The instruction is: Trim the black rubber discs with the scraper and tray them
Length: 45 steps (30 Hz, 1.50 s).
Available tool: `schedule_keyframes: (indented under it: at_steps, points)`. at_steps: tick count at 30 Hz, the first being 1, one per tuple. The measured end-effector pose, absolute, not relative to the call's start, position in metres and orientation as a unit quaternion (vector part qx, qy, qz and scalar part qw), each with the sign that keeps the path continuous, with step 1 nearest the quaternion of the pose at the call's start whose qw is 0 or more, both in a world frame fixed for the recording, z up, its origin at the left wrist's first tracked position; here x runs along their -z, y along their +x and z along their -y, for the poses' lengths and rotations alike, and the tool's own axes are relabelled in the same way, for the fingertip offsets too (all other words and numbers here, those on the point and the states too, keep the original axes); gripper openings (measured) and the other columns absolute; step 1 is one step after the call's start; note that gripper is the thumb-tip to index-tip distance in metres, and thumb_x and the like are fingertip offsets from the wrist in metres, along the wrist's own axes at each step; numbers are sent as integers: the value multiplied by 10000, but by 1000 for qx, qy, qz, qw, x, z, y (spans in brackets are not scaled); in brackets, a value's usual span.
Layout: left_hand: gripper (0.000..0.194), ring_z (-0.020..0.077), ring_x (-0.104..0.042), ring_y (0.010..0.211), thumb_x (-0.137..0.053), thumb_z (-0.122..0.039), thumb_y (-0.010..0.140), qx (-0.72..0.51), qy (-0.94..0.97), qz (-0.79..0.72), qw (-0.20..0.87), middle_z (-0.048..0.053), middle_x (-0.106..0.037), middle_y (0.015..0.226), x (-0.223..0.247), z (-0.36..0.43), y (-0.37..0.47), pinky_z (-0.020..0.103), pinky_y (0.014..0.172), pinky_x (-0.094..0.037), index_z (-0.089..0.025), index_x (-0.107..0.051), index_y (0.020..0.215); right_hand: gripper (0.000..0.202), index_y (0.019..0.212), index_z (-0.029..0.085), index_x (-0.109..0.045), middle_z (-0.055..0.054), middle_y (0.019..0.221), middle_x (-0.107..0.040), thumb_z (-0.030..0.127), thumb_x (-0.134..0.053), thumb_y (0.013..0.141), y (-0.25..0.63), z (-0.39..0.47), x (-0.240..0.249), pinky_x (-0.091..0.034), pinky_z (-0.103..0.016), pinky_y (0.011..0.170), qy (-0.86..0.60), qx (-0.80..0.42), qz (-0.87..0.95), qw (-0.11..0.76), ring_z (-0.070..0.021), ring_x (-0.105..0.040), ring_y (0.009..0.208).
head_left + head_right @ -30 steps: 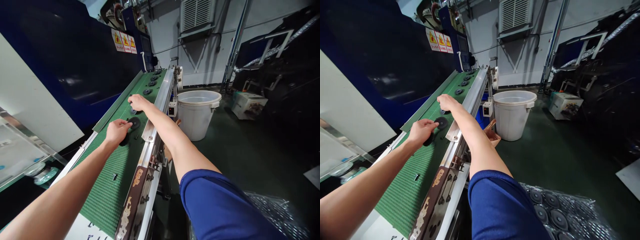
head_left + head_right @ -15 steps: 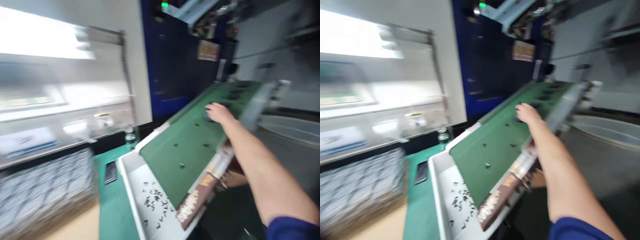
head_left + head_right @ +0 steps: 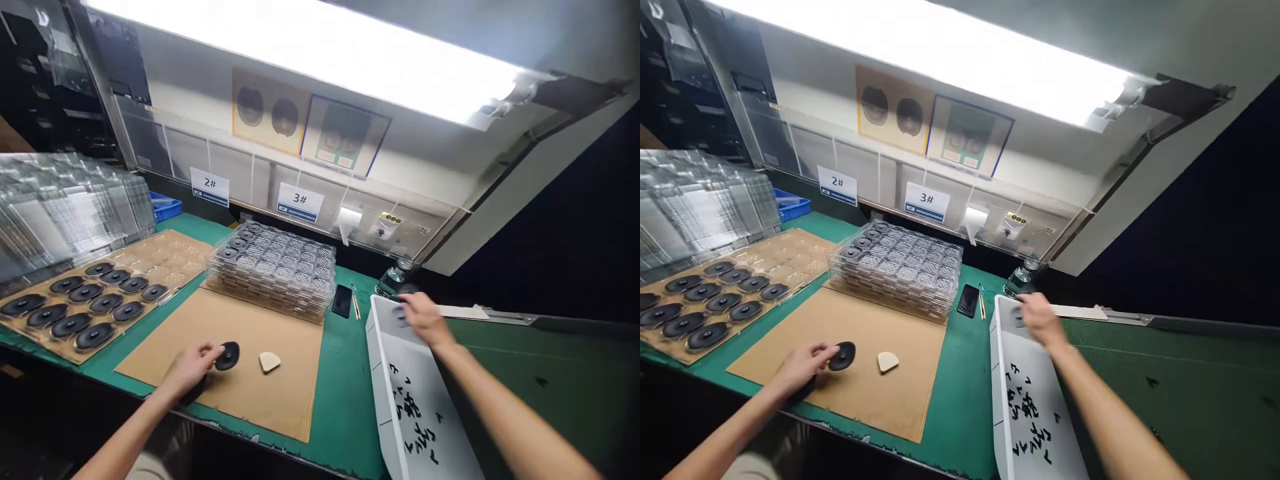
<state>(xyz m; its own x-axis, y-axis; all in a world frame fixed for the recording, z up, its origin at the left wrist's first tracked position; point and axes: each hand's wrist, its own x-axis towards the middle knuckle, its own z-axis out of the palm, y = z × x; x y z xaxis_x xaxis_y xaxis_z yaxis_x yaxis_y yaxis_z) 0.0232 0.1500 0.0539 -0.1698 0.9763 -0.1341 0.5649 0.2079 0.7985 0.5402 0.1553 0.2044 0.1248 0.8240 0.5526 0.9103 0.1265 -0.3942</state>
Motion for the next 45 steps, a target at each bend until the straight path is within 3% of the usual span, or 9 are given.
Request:
schedule_keyframes:
  at_steps: [1, 6, 11, 22, 26, 29, 36, 40, 45]
  points:
    - [437, 209, -590, 559, -685, -595, 730, -298, 553, -698, 345, -9, -579, 504, -42, -155, 29, 282, 571, -404, -227, -543, 544, 310, 928, 181, -687, -30, 874, -677, 468, -615, 1020, 499, -169, -175, -579, -369, 809, -643, 26, 687, 339, -163, -656, 797]
    - [333, 209, -616, 622, -556, -375, 884, -278, 552, -697, 364, 15, -614, 551, -4, -160, 22, 281, 615, -387, -227, -553, 586, 222, 1103, 184, -681, -60, 1102, -689, 382, -597, 1046, 294, -206, -37, -588, -357, 873, -608, -88, 731, 297, -168, -672, 946]
    - [282, 192, -639, 700, -515, -339, 972, -264, 535, -716, 362, 8, -657, 666, 8, -160, -1, 283, 681, -425, -216, -578, 726, 249, 1184, 179, -666, -79, 1202, -671, 374, -610, 1039, 214, -207, 21, -569, -417, 954, -637, -149, 695, 299, -204, -663, 1060]
    - [404, 177, -575, 638, -628, -405, 954, -296, 521, -678, 426, -32, -540, 573, 13, -162, -6, 325, 721, -450, -209, -546, 610, 475, 1130, 221, -714, -127, 1046, -739, 575, -442, 968, 246, -130, -9, -565, -389, 791, -718, -199, 590, 311, -282, -712, 939]
    - [360, 198, -586, 623, -558, -398, 925, -358, 495, -659, 439, -8, -546, 533, 9, -142, -2, 296, 635, -391, -230, -584, 608, 551, 997, 199, -714, -69, 772, -719, 660, -415, 967, 195, -70, -7, -513, -307, 551, -678, -341, 571, 313, -200, -647, 577]
    - [320, 183, -582, 599, -511, -458, 921, -393, 481, -636, 458, -17, -593, 587, 4, -114, 6, 277, 604, -398, -221, -671, 777, 571, 902, 192, -702, -47, 709, -703, 714, -476, 940, 157, -38, -10, -466, -260, 504, -638, -447, 541, 317, -158, -608, 516]
    - [512, 264, -719, 956, -501, -590, 937, -378, 468, -565, 564, 117, -777, 980, -20, -51, -10, 336, 831, -552, -158, -758, 1034, 557, 765, 195, -634, -15, 611, -653, 737, -568, 875, 148, -17, -27, -419, -223, 460, -601, -575, 422, 360, -119, -560, 449]
    - [634, 339, -617, 1292, -775, -539, 813, -374, 402, -442, 709, 158, -660, 1407, -36, -24, -27, 402, 1060, -507, -215, -681, 1350, 570, 691, 211, -566, -13, 596, -639, 751, -545, 873, 153, -8, -34, -439, -231, 457, -581, -606, 387, 381, -115, -549, 434]
    - [753, 371, -569, 1350, -941, -389, 672, -401, 338, -407, 747, 148, -610, 1475, -42, -12, -28, 448, 1131, -465, -272, -678, 1367, 587, 706, 216, -574, -24, 598, -652, 722, -414, 959, 151, 4, -41, -469, -256, 457, -570, -597, 431, 365, -136, -561, 427]
